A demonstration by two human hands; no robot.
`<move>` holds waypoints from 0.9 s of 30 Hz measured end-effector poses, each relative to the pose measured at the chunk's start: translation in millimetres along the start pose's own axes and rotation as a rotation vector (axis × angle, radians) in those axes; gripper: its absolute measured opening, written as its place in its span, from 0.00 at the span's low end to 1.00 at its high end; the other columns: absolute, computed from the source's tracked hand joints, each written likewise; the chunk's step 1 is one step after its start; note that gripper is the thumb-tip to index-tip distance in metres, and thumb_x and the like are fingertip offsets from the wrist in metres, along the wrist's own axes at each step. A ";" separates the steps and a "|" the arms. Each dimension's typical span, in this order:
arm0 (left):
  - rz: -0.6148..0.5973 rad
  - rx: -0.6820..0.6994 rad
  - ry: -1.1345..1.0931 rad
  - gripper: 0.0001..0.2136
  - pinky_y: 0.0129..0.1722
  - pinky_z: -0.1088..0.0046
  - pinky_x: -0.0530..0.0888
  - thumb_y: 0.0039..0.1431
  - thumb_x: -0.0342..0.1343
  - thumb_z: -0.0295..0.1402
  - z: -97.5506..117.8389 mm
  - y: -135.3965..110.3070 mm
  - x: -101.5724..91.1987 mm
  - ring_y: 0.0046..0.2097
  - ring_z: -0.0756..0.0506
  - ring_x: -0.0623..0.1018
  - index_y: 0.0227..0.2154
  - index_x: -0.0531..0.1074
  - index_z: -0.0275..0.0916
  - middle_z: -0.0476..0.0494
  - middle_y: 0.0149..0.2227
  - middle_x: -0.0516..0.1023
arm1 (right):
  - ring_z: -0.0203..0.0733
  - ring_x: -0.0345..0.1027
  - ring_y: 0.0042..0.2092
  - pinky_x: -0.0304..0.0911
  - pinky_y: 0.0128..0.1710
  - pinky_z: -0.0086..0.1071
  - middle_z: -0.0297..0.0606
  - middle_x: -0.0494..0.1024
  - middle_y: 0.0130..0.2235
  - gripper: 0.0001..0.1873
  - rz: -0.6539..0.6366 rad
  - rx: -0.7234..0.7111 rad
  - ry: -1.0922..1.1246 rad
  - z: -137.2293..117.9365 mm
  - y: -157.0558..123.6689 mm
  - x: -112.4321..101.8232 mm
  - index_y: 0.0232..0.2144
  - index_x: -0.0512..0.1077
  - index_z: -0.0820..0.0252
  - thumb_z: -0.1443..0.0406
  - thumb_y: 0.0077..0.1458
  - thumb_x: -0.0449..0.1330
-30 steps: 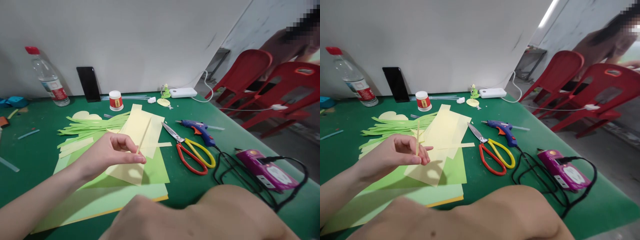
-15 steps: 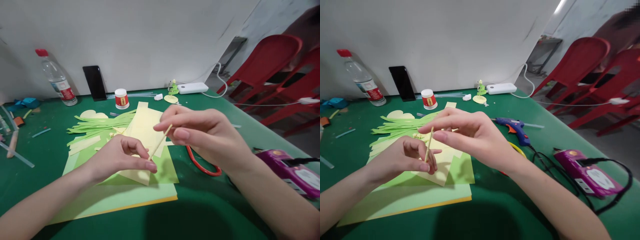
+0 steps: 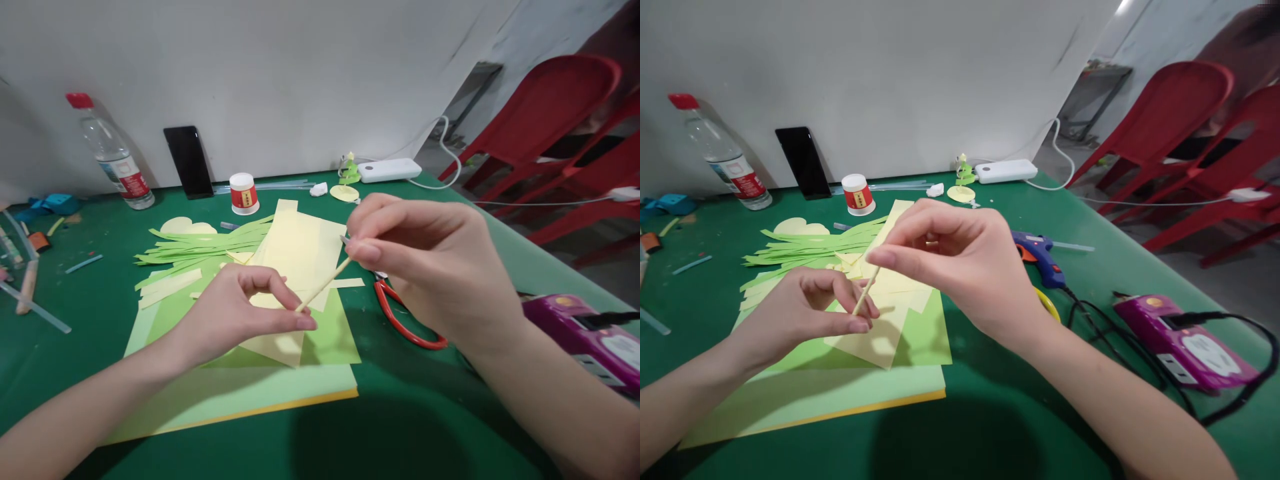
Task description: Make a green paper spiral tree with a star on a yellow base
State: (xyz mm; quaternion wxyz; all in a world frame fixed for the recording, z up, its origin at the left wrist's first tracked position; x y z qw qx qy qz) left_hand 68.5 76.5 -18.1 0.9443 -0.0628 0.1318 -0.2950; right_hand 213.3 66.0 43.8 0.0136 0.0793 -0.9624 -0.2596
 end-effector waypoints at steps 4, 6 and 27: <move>0.037 -0.002 0.102 0.09 0.51 0.60 0.66 0.43 0.64 0.36 2.3 0.0 -1.8 0.36 0.45 0.78 0.18 0.70 0.39 0.50 0.27 0.80 | 0.29 0.62 0.27 0.59 0.23 0.25 0.29 0.69 0.22 0.07 0.097 -0.011 -0.129 -1.8 -1.5 -5.5 0.19 0.72 0.57 0.67 0.45 0.65; 0.049 -0.002 0.129 0.09 0.52 0.59 0.64 0.44 0.64 0.36 3.9 -0.1 -2.5 0.36 0.45 0.77 0.18 0.70 0.40 0.50 0.26 0.80 | 0.28 0.60 0.26 0.56 0.21 0.25 0.29 0.68 0.22 0.07 0.129 0.000 -0.161 -1.7 -2.6 -7.3 0.19 0.72 0.57 0.66 0.45 0.65; -0.048 0.071 -0.165 0.06 0.39 0.74 0.73 0.50 0.61 0.34 10.3 -2.7 4.7 0.32 0.50 0.78 0.21 0.75 0.40 0.53 0.26 0.80 | 0.27 0.57 0.25 0.53 0.21 0.24 0.28 0.70 0.24 0.04 0.130 0.045 -0.128 -1.1 -3.2 -10.3 0.24 0.75 0.55 0.64 0.50 0.62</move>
Point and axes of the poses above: each hand's wrist, its own y-axis towards the middle knuckle, its own x-axis out of the palm, z = x × y, the point moved 7 cm from there along y, towards the middle knuckle
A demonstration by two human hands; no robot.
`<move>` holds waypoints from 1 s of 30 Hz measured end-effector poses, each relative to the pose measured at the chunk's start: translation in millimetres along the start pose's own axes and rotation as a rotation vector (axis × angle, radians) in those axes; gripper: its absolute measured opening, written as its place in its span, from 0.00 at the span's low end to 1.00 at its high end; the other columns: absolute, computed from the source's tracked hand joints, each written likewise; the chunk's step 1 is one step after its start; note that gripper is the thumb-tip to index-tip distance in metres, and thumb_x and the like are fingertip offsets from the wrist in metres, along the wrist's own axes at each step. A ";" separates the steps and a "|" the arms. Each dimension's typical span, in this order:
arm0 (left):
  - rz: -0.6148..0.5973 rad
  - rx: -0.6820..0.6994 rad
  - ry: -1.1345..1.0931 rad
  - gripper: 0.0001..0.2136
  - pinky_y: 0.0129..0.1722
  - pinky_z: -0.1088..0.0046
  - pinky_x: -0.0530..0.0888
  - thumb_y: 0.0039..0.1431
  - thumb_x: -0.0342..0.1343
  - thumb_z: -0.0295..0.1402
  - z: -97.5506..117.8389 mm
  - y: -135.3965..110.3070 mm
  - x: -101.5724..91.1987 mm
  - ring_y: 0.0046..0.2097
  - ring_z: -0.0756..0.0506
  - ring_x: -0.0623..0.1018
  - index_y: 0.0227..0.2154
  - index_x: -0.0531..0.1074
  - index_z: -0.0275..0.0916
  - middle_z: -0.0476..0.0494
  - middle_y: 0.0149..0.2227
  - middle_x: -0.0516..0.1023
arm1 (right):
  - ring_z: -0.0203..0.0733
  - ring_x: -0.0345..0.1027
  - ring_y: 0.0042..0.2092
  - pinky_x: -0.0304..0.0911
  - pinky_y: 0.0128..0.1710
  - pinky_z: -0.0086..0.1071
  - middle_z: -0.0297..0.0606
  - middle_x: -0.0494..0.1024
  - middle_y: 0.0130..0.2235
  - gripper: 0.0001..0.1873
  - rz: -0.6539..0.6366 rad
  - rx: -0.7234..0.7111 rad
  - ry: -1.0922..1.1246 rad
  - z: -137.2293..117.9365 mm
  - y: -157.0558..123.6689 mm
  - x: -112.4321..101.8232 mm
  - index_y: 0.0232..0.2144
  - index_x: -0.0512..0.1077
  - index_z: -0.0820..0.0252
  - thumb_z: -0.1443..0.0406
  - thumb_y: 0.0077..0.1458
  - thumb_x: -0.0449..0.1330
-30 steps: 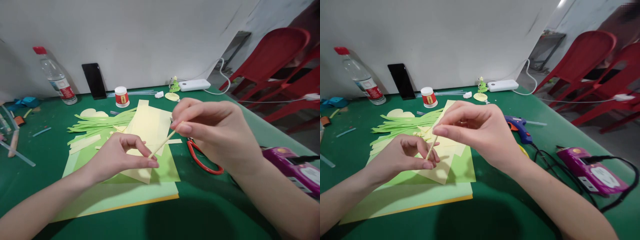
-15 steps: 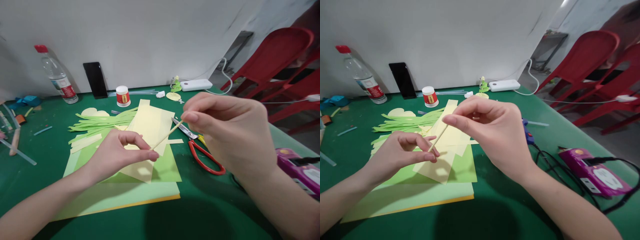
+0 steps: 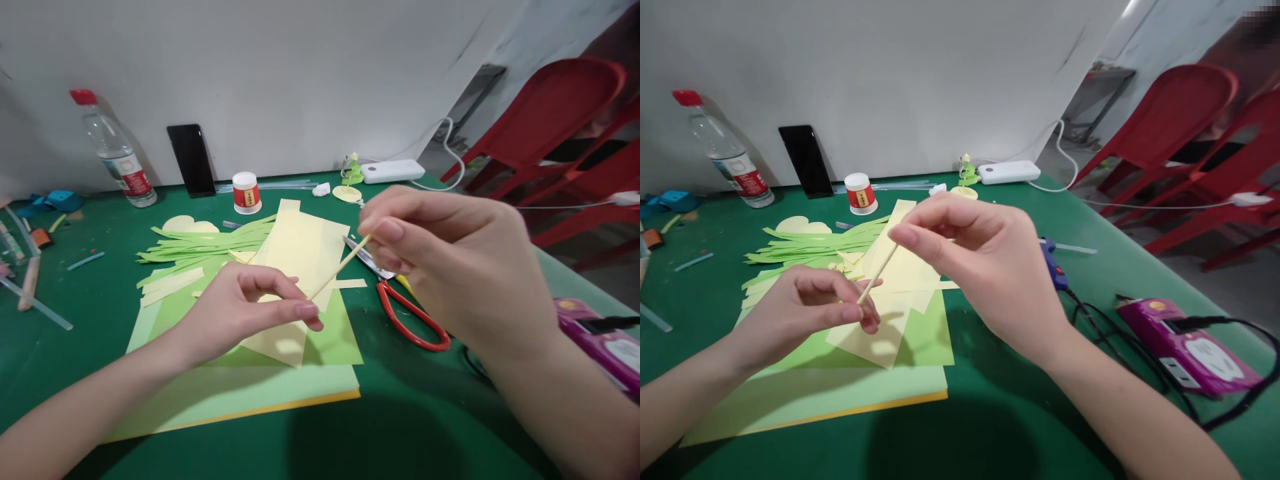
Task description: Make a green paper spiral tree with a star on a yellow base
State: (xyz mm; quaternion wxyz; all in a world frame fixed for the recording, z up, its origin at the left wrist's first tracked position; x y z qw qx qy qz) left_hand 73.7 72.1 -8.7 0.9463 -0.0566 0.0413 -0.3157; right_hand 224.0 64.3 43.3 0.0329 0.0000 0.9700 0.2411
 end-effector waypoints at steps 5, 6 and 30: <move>-0.038 -0.007 -0.089 0.07 0.37 0.74 0.72 0.49 0.61 0.34 -1.0 0.0 2.4 0.31 0.50 0.78 0.20 0.74 0.39 0.52 0.25 0.80 | 0.28 0.59 0.27 0.55 0.22 0.25 0.30 0.73 0.29 0.07 -0.147 -0.010 0.115 -2.9 -1.6 9.8 0.28 0.77 0.53 0.66 0.54 0.58; -0.042 -0.005 -0.094 0.07 0.37 0.74 0.72 0.49 0.62 0.33 -1.0 0.0 2.5 0.31 0.50 0.78 0.20 0.73 0.39 0.52 0.25 0.80 | 0.28 0.61 0.29 0.56 0.24 0.25 0.30 0.73 0.29 0.07 -0.138 -0.020 0.121 -3.5 -1.7 9.2 0.28 0.77 0.53 0.66 0.54 0.59; 0.094 -0.005 0.004 0.09 0.35 0.72 0.70 0.43 0.65 0.35 -4.0 -0.1 -9.2 0.30 0.50 0.75 0.19 0.71 0.39 0.52 0.24 0.76 | 0.32 0.66 0.34 0.63 0.26 0.26 0.31 0.74 0.28 0.07 -0.098 -0.129 0.018 -6.4 -3.2 10.5 0.25 0.76 0.52 0.71 0.49 0.62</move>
Point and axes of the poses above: each hand's wrist, its own y-axis towards the middle knuckle, its own x-axis out of the palm, z = x × y, the point moved 7 cm from there along y, towards the middle knuckle
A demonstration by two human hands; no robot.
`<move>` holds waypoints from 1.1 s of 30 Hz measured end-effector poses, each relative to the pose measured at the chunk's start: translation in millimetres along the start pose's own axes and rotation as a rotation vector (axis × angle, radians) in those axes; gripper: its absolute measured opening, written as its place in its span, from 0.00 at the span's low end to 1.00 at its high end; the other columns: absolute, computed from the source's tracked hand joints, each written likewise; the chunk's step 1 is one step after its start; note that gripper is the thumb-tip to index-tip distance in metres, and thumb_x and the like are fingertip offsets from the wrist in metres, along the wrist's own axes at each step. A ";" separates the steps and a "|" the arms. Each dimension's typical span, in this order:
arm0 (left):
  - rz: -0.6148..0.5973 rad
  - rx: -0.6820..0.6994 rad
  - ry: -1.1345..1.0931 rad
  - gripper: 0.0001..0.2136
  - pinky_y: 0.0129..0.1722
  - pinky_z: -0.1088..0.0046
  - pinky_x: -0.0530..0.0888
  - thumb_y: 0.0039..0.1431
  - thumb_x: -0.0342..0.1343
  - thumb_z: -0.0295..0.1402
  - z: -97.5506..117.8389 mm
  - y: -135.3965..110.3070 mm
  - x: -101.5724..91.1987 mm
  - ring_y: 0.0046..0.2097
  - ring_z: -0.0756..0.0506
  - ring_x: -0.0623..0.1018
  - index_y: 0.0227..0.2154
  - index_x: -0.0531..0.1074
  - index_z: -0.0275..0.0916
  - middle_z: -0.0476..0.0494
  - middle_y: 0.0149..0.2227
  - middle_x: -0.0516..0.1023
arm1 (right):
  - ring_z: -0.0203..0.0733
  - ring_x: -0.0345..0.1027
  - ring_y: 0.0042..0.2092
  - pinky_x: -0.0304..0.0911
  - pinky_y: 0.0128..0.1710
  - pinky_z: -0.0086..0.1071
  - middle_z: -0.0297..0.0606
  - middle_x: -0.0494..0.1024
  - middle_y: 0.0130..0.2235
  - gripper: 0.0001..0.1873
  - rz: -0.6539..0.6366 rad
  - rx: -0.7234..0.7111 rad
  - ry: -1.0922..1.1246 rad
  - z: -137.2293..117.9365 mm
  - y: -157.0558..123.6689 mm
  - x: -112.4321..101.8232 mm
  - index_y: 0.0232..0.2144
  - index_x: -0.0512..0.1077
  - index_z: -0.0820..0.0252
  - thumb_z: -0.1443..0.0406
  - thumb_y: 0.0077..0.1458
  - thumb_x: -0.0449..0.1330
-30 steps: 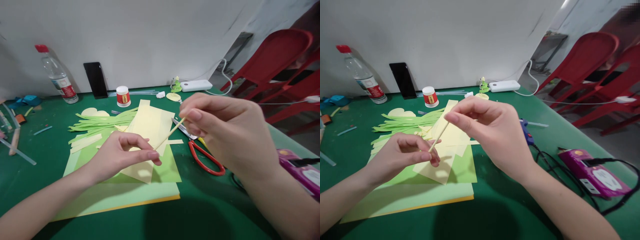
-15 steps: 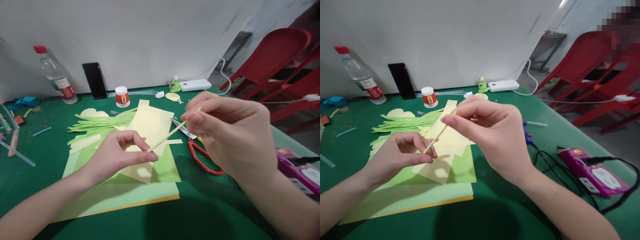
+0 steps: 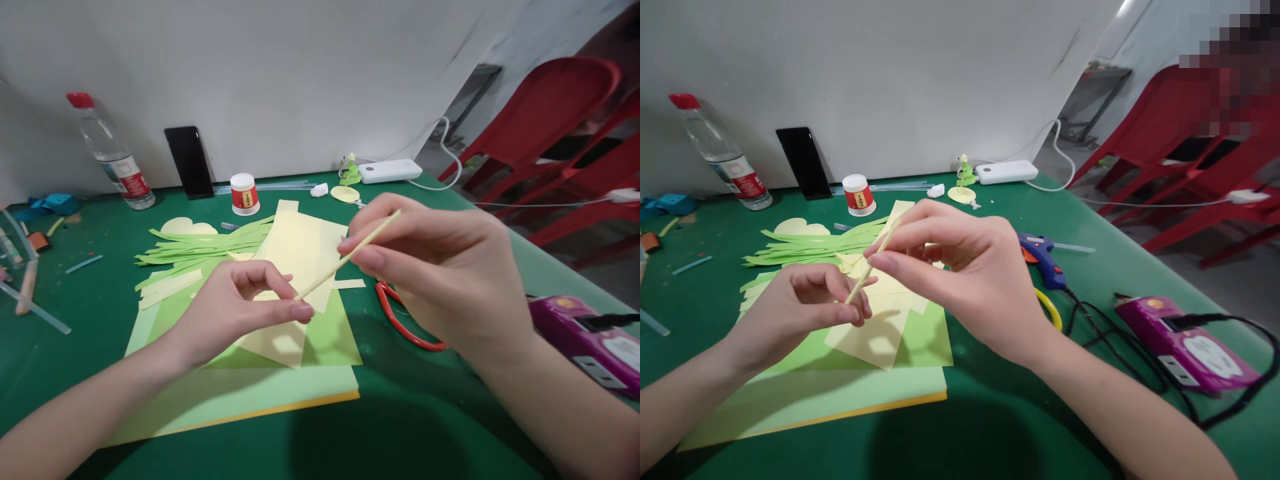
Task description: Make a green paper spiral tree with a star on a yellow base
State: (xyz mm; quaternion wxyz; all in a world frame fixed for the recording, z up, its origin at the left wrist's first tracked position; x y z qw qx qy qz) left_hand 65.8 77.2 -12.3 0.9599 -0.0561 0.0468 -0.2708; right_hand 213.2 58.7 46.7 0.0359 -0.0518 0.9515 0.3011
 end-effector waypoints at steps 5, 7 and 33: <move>0.070 0.047 0.080 0.09 0.36 0.70 0.70 0.43 0.65 0.36 5.6 -0.2 -3.4 0.31 0.48 0.75 0.18 0.71 0.39 0.51 0.24 0.75 | 0.31 0.63 0.29 0.57 0.21 0.26 0.31 0.71 0.24 0.06 0.119 0.024 0.001 0.8 -2.2 -3.4 0.21 0.74 0.56 0.69 0.46 0.64; 0.107 0.080 0.112 0.09 0.39 0.69 0.70 0.44 0.65 0.37 8.2 -0.7 -5.9 0.31 0.49 0.74 0.19 0.72 0.39 0.51 0.24 0.75 | 0.30 0.61 0.28 0.56 0.20 0.25 0.30 0.69 0.22 0.06 0.165 0.026 -0.017 0.0 -2.8 -5.5 0.20 0.73 0.57 0.69 0.45 0.65; 0.017 0.325 0.199 0.08 0.57 0.73 0.64 0.56 0.56 0.31 27.8 -10.3 5.0 0.29 0.55 0.76 0.22 0.75 0.42 0.59 0.25 0.79 | 0.30 0.64 0.29 0.59 0.23 0.25 0.30 0.70 0.23 0.07 0.177 0.016 -0.021 -5.0 -6.3 -9.7 0.21 0.76 0.55 0.70 0.47 0.64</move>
Point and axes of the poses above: each hand's wrist, its own y-axis towards the middle knuckle, its own x-axis out of the palm, z = x × y, the point moved 7 cm from there along y, towards the middle knuckle
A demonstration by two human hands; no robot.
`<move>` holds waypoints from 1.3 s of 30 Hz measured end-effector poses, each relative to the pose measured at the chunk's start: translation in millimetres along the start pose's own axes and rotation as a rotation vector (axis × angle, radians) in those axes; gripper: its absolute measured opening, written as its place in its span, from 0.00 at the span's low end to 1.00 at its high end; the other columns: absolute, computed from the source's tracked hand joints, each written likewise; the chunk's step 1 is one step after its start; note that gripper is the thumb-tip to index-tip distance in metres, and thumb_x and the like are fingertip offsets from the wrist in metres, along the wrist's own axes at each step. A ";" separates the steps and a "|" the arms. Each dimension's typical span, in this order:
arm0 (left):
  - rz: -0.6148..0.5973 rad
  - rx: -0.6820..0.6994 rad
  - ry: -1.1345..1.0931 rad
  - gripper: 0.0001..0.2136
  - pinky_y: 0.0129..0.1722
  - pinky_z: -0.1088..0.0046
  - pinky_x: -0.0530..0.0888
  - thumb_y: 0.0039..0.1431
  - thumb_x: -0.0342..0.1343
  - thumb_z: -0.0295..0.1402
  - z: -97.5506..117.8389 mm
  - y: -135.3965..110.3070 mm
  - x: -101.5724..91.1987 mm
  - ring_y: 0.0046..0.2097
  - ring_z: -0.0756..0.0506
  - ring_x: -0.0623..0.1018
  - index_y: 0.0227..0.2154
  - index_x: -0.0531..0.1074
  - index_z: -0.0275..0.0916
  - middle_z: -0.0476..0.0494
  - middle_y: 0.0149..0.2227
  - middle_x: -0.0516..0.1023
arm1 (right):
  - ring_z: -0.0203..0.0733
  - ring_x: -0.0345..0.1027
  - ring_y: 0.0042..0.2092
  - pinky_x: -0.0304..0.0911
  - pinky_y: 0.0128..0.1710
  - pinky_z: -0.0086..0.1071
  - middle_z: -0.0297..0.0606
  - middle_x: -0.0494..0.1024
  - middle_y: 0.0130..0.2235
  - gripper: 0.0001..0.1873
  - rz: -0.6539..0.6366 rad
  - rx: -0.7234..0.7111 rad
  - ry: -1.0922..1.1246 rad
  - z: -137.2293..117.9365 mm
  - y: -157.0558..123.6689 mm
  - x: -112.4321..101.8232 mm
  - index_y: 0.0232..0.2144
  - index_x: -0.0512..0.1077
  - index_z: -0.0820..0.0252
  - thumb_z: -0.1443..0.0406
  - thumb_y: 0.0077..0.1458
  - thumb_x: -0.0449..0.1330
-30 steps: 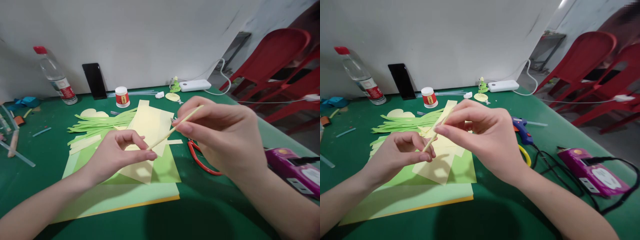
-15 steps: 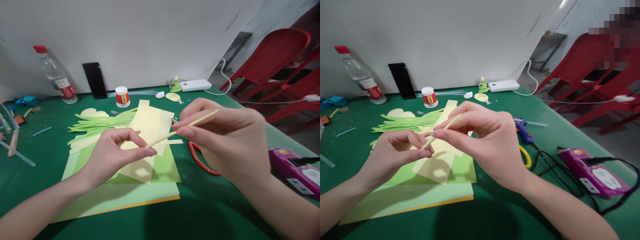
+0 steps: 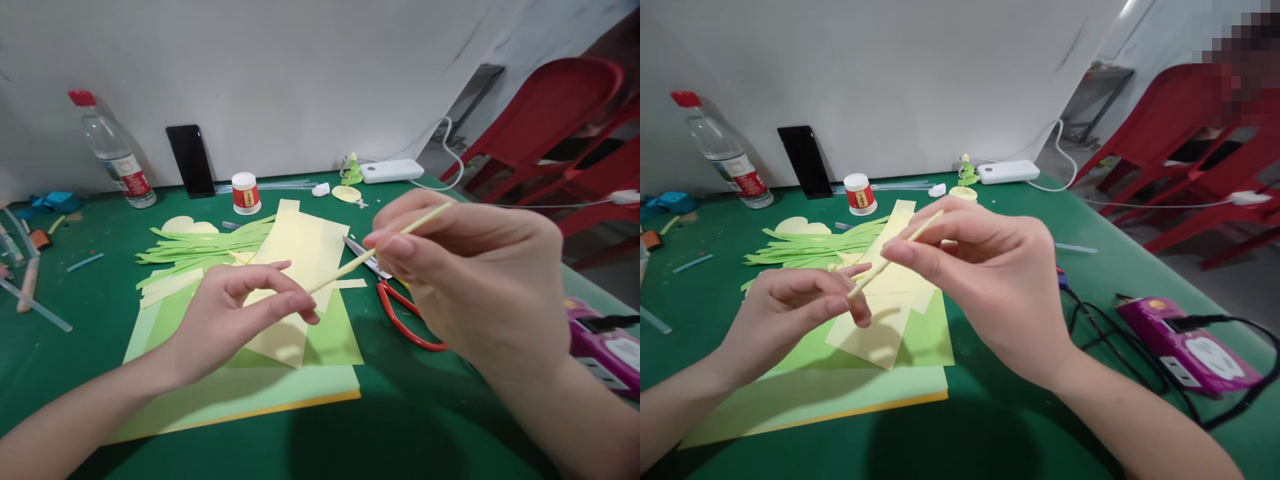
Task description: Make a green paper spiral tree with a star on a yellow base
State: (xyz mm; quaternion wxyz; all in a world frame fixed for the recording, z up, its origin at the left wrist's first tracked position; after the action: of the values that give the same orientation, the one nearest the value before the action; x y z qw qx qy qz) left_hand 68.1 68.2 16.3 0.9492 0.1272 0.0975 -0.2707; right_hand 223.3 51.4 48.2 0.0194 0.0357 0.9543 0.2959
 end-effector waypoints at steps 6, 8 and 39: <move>0.029 0.016 0.006 0.08 0.55 0.77 0.65 0.56 0.55 0.30 -1.9 2.0 -1.8 0.31 0.56 0.77 0.24 0.76 0.43 0.59 0.27 0.80 | 0.27 0.68 0.26 0.63 0.20 0.20 0.29 0.77 0.28 0.05 -0.081 0.117 0.048 7.0 1.3 6.0 0.25 0.75 0.56 0.67 0.52 0.61; 0.042 0.011 -0.007 0.07 0.49 0.81 0.69 0.56 0.56 0.30 -3.8 2.4 -3.5 0.32 0.56 0.77 0.24 0.76 0.43 0.59 0.27 0.80 | 0.29 0.72 0.27 0.66 0.21 0.20 0.31 0.79 0.31 0.05 -0.128 0.158 0.107 10.5 0.8 10.2 0.27 0.74 0.56 0.67 0.54 0.59; 0.111 -0.049 -0.341 0.06 0.30 0.81 0.76 0.51 0.60 0.25 -8.6 -2.3 -3.9 0.26 0.54 0.77 0.31 0.75 0.42 0.54 0.25 0.79 | 0.34 0.73 0.31 0.69 0.25 0.25 0.30 0.78 0.30 0.06 -0.162 0.037 0.039 3.7 -7.8 19.8 0.29 0.74 0.54 0.70 0.52 0.60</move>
State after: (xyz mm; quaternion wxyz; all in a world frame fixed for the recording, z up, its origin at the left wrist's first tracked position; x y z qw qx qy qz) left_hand 62.6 70.7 8.8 0.9682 0.0617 -0.0655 -0.2332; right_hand 203.4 48.7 40.4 0.0240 -0.0472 0.9596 0.2764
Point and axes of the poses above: each hand's wrist, its own y-axis towards the middle knuckle, its own x-axis out of the palm, z = x × y, the point moved 7 cm from there along y, towards the middle knuckle
